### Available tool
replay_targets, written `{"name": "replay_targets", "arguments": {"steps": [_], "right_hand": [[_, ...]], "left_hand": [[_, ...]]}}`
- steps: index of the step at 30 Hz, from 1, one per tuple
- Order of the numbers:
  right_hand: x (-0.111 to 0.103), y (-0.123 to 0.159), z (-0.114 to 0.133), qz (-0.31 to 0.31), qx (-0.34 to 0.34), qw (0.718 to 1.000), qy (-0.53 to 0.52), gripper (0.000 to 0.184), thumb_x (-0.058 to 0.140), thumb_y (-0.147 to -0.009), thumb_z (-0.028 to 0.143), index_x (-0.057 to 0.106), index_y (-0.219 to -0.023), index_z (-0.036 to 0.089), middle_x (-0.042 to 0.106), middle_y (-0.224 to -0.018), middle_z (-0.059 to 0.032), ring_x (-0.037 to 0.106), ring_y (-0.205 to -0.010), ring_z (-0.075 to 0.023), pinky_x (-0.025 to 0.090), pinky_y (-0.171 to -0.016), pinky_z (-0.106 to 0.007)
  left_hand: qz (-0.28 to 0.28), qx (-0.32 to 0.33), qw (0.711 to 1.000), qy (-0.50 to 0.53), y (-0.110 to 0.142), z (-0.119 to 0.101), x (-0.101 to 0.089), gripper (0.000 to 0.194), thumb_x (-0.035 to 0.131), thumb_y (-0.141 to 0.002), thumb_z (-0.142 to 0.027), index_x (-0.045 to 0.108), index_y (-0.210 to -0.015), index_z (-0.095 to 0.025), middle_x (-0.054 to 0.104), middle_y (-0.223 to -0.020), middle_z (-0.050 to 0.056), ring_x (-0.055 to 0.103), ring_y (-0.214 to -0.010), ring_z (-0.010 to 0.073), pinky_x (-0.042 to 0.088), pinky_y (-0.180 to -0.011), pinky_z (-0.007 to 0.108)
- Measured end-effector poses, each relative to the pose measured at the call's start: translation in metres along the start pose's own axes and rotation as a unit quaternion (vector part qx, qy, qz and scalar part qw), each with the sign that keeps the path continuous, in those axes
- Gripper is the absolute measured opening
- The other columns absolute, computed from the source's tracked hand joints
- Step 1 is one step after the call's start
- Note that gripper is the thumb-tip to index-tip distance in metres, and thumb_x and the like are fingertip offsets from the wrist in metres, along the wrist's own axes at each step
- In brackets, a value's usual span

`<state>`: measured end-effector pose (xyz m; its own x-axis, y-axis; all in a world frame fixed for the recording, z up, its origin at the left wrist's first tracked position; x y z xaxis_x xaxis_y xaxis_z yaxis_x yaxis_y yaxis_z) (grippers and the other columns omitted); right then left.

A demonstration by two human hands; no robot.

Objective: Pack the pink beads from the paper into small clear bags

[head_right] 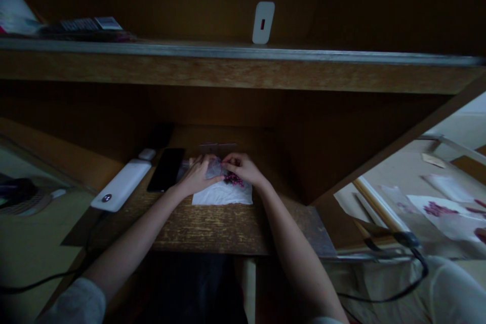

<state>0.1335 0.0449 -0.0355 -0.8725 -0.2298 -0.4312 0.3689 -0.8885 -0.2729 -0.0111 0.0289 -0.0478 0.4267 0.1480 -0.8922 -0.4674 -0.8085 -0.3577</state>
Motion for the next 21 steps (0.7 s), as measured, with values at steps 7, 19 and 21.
{"name": "replay_targets", "arguments": {"steps": [7,19,21], "right_hand": [[0.007,0.000,-0.002,0.023,-0.007,1.000,-0.003,0.025,0.058,-0.078,0.037,0.065,-0.083,0.013,0.059,-0.065,-0.0012,0.048,-0.055,-0.0097,0.038,-0.053,-0.021],[0.005,0.002,-0.022,0.130,-0.001,0.979,0.158,0.015,0.052,-0.075,0.018,0.066,-0.078,0.013,0.062,-0.071,-0.0028,0.050,-0.058,-0.0099,0.037,-0.056,-0.020],[0.010,0.002,-0.022,0.141,-0.008,0.975,0.172,0.014,0.053,-0.074,0.018,0.066,-0.077,0.013,0.061,-0.070,-0.0024,0.048,-0.057,-0.0095,0.035,-0.054,-0.019]], "left_hand": [[-0.001,0.000,1.000,0.014,0.000,0.001,-0.001,0.062,0.050,-0.077,-0.060,0.038,-0.121,-0.018,0.055,-0.119,0.012,0.048,-0.113,0.0287,0.031,-0.094,0.047],[-0.004,-0.002,1.000,-0.007,-0.002,0.002,-0.001,0.058,0.051,-0.078,-0.057,0.038,-0.120,-0.019,0.055,-0.118,0.012,0.050,-0.111,0.0290,0.033,-0.093,0.046],[-0.002,0.001,1.000,-0.004,-0.002,0.001,-0.001,0.057,0.051,-0.078,-0.056,0.038,-0.119,-0.019,0.056,-0.117,0.012,0.050,-0.111,0.0289,0.033,-0.093,0.046]]}}
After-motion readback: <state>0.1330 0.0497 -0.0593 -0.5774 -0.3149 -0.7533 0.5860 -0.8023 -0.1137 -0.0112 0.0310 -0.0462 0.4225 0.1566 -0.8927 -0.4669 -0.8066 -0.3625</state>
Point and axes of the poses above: each hand's wrist, its own y-axis away from the middle knuckle, its own x-axis out of the palm, z = x × y, the point moved 6 cm from there along -y, towards the middle knuckle
